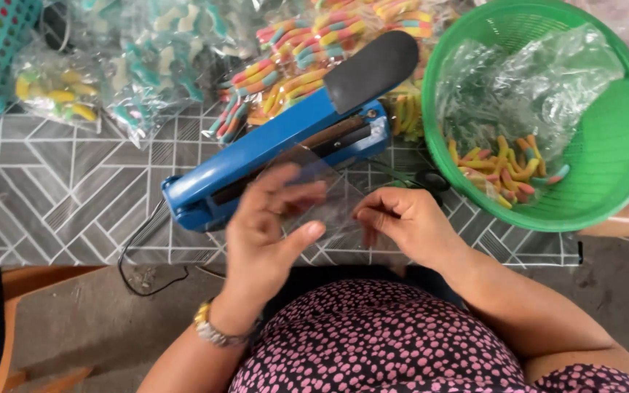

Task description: The person is manually portioning gummy worms into small plastic bags and sealing them using a manual heat sealer.

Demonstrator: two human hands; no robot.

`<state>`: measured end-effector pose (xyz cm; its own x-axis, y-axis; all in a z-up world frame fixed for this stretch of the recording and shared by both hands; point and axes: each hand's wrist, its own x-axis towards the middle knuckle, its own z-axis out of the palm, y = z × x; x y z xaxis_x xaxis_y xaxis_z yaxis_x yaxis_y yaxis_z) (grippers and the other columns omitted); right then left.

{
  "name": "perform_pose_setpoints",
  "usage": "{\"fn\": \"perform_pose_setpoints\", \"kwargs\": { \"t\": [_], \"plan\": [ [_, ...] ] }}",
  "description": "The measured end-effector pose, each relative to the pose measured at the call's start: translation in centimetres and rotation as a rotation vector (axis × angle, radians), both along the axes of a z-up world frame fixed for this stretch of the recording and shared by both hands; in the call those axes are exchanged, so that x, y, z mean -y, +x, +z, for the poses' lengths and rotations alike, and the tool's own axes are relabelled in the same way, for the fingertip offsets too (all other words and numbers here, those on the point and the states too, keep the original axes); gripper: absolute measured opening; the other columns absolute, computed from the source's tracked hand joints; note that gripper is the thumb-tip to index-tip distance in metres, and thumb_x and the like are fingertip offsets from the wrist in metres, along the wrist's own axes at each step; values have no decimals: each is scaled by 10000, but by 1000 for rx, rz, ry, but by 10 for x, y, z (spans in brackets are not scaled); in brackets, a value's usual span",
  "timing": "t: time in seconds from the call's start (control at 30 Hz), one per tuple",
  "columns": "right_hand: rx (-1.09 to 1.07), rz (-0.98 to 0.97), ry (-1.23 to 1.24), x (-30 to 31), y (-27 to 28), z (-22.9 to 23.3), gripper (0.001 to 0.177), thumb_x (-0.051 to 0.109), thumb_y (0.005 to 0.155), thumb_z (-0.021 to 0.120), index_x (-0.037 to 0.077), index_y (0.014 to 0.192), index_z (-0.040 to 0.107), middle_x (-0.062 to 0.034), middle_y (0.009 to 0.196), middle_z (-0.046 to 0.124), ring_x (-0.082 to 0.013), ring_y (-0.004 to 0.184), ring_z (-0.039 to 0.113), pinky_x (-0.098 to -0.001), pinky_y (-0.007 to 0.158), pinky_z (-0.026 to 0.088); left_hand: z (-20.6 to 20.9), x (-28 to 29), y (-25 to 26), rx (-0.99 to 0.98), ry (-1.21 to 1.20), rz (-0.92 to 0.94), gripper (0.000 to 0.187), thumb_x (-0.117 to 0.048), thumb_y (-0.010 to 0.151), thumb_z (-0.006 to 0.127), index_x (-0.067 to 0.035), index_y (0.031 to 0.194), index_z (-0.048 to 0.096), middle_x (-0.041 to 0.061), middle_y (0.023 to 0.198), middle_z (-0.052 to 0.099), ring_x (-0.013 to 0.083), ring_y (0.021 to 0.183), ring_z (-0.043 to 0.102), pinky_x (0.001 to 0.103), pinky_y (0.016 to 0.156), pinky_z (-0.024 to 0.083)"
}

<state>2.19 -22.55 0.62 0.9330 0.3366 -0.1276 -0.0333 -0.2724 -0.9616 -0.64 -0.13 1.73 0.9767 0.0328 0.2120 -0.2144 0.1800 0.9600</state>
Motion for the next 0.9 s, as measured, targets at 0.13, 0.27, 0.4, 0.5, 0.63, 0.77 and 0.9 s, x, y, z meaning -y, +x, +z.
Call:
{"fn": "perform_pose_setpoints", "kwargs": {
  "t": [0.13, 0.27, 0.4, 0.5, 0.63, 0.77, 0.9],
  "plan": [
    [-77, 97, 46, -13, -7, -7, 53, 140, 905, 786, 88, 899, 795, -46, 693, 802, -103, 691, 712, -264, 744, 570, -12, 13, -1, -123, -146, 64, 222, -31, 929, 736, 75, 1120, 699, 219, 934, 798, 181, 912, 764, 300, 847, 601],
    [19, 127, -32, -12, -1, -6, 119, 162, 847, 855, 110, 945, 812, -15, 808, 815, -94, 802, 721, -303, 854, 581, -11, 7, 2, 7, 66, 153, 129, 12, 926, 742, 56, 1047, 746, 181, 841, 801, 221, 810, 805, 323, 746, 650],
    [-40, 175, -20, -19, 3, 14, 209, 185, 808, 896, 126, 995, 826, -10, 851, 825, -98, 838, 732, -305, 880, 582, -6, 8, 2, -39, 48, 175, 136, 9, 893, 775, 73, 1010, 751, 196, 797, 794, 219, 739, 795, 331, 720, 663],
    [-81, 210, 27, -24, 1, 10, 236, 201, 804, 895, 144, 1024, 832, 10, 893, 829, -86, 877, 728, -308, 908, 578, -1, 7, 0, -60, 0, 184, 142, -8, 879, 796, 81, 983, 756, 203, 793, 792, 223, 733, 795, 342, 710, 666],
    [-117, 232, 0, -20, 0, -5, 201, 154, 813, 876, 105, 1001, 824, -45, 882, 818, -153, 874, 744, -359, 900, 587, 9, 1, -3, -69, -144, 209, 134, -29, 919, 742, 71, 1007, 730, 229, 848, 790, 252, 780, 793, 361, 739, 661],
    [-77, -16, 71, -3, 11, -15, 57, 59, 904, 739, 20, 923, 775, -99, 733, 800, -164, 670, 776, -281, 720, 658, 23, -26, -11, 91, -240, 255, 92, -52, 995, 675, 13, 1061, 668, 192, 999, 750, 272, 894, 779, 415, 864, 716],
    [123, -199, 141, 7, 8, -5, 138, 55, 962, 667, -64, 917, 721, -164, 695, 727, -183, 555, 684, -298, 602, 643, 31, -44, -29, 147, 243, 399, 230, 129, 921, 716, 90, 1115, 599, 244, 1054, 734, 257, 939, 777, 256, 802, 677]
  ]
}}
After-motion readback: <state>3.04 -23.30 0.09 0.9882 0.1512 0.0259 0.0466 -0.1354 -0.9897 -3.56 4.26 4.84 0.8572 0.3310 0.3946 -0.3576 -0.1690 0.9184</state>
